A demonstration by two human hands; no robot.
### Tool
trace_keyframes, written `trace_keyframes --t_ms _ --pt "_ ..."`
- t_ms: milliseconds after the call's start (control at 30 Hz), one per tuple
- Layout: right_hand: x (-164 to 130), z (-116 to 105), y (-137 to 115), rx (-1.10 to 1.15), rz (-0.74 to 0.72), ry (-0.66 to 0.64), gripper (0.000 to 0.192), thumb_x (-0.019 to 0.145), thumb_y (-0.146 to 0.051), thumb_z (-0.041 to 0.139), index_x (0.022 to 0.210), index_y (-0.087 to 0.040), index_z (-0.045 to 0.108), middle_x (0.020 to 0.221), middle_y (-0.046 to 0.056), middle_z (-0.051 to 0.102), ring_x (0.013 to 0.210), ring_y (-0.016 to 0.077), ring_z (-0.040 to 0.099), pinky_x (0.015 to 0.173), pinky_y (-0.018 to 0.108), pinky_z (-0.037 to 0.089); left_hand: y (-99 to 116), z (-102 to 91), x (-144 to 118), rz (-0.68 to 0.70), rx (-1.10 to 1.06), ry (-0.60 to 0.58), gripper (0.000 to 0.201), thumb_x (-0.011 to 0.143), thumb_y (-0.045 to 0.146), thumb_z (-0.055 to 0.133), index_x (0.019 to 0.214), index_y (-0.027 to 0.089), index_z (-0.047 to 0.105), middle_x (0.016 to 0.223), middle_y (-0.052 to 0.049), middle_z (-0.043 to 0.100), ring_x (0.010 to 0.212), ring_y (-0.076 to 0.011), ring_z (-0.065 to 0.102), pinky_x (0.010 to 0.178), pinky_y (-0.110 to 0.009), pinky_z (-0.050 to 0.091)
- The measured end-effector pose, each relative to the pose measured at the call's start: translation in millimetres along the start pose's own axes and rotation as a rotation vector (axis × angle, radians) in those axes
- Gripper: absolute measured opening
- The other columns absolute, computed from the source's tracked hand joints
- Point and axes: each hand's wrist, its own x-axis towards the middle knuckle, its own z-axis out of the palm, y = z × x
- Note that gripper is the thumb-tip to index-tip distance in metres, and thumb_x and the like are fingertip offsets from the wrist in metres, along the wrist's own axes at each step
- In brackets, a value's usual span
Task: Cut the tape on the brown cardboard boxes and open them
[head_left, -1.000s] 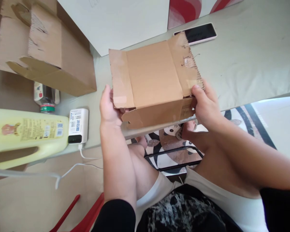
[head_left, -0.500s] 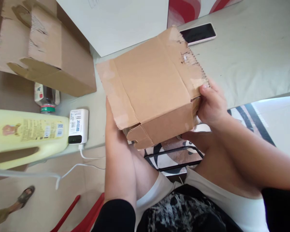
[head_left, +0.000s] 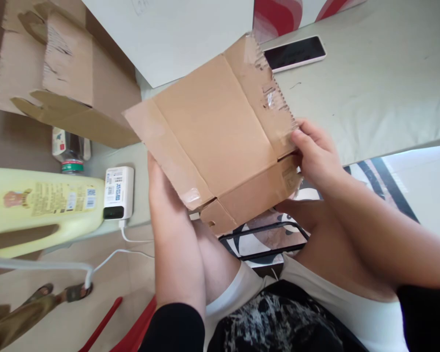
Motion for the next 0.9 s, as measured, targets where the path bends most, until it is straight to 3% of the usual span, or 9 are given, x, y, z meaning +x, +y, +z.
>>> trace_keyframes --t_ms 133,200,333,433,500,600,700,833,900 --pt "4 -3 -1 -0.059 0.032 0.109 0.041 0.095 -0.054 0.049 0.120 -0.025 0.063 0.111 0.009 0.072 0.099 0.0272 0.070 0.082 0.046 0.060 -1 -13.9 23 0.060 -0.152 -0.209 0.029 0.087 0.051 0.062 0.090 0.022 0.065 0.087 -0.005 0.074 0.099 -0.0258 0.071 0.093 -0.044 0.058" --pt "6 -4 0 -0.016 0.035 0.089 0.042 0.093 -0.051 0.056 0.125 -0.025 0.060 0.115 0.008 0.071 0.100 0.0249 0.070 0.081 0.041 0.060 1 -18.6 31 0.118 -0.187 -0.235 0.026 0.091 0.049 0.057 0.091 0.024 0.065 0.091 -0.006 0.075 0.106 -0.0250 0.069 0.099 -0.043 0.056" --pt "8 -4 -2 0.072 0.095 -0.023 0.034 0.089 -0.048 0.063 0.111 -0.021 0.066 0.090 0.004 0.073 0.080 0.0201 0.069 0.065 0.032 0.056 6 -18.7 40 0.196 -0.218 -0.129 0.036 0.098 0.046 0.041 0.103 0.020 0.066 0.108 -0.008 0.075 0.112 -0.0223 0.067 0.104 -0.039 0.053" --pt "8 -4 -10 -0.029 0.131 0.036 0.021 0.080 -0.039 0.071 0.088 -0.020 0.068 0.076 0.003 0.069 0.070 0.0183 0.064 0.058 0.029 0.051 9 -15.7 42 0.205 -0.266 -0.156 0.046 0.097 0.054 0.037 0.100 0.018 0.067 0.105 -0.009 0.076 0.109 -0.0232 0.068 0.107 -0.038 0.051" --pt "7 -4 -14 -0.019 0.143 0.063 0.019 0.077 -0.037 0.074 0.083 -0.020 0.066 0.073 0.002 0.069 0.067 0.0174 0.063 0.056 0.028 0.048 10 -14.7 42 0.200 -0.264 -0.161 0.037 0.094 0.048 0.049 0.097 0.016 0.068 0.099 -0.008 0.077 0.103 -0.0225 0.069 0.110 -0.038 0.049" --pt "4 -3 -16 0.330 0.136 0.028 0.029 0.077 -0.048 0.073 0.087 -0.023 0.065 0.073 0.000 0.070 0.062 0.0159 0.064 0.054 0.027 0.049 12 -14.4 43 0.188 -0.284 -0.040 0.020 0.089 0.029 0.059 0.097 0.013 0.069 0.092 -0.007 0.078 0.096 -0.0204 0.070 0.111 -0.039 0.048" --pt "-1 -2 -17 0.615 0.079 -0.083 0.045 0.072 -0.066 0.075 0.080 -0.023 0.062 0.058 -0.001 0.066 0.049 0.0144 0.060 0.046 0.026 0.044 14 -13.0 46 0.186 -0.370 0.069 0.020 0.094 0.025 0.054 0.101 0.012 0.068 0.093 -0.007 0.077 0.097 -0.0205 0.070 0.111 -0.042 0.048" --pt "-7 2 -20 0.551 0.179 -0.331 0.050 0.074 -0.065 0.076 0.061 -0.020 0.060 0.046 0.002 0.061 0.040 0.0100 0.050 0.040 0.023 0.037 13 -7.8 47 0.154 -0.357 0.120 0.021 0.096 0.025 0.052 0.103 0.013 0.068 0.096 -0.008 0.076 0.106 -0.0202 0.069 0.109 -0.038 0.049" --pt "-8 4 -23 0.567 0.260 -0.358 0.053 0.076 -0.063 0.075 0.053 -0.019 0.057 0.043 0.002 0.057 0.038 0.0086 0.046 0.038 0.022 0.035 14 -6.1 46 0.130 -0.354 0.077 0.026 0.097 0.034 0.052 0.103 0.016 0.069 0.100 -0.008 0.075 0.111 -0.0207 0.068 0.105 -0.035 0.051"
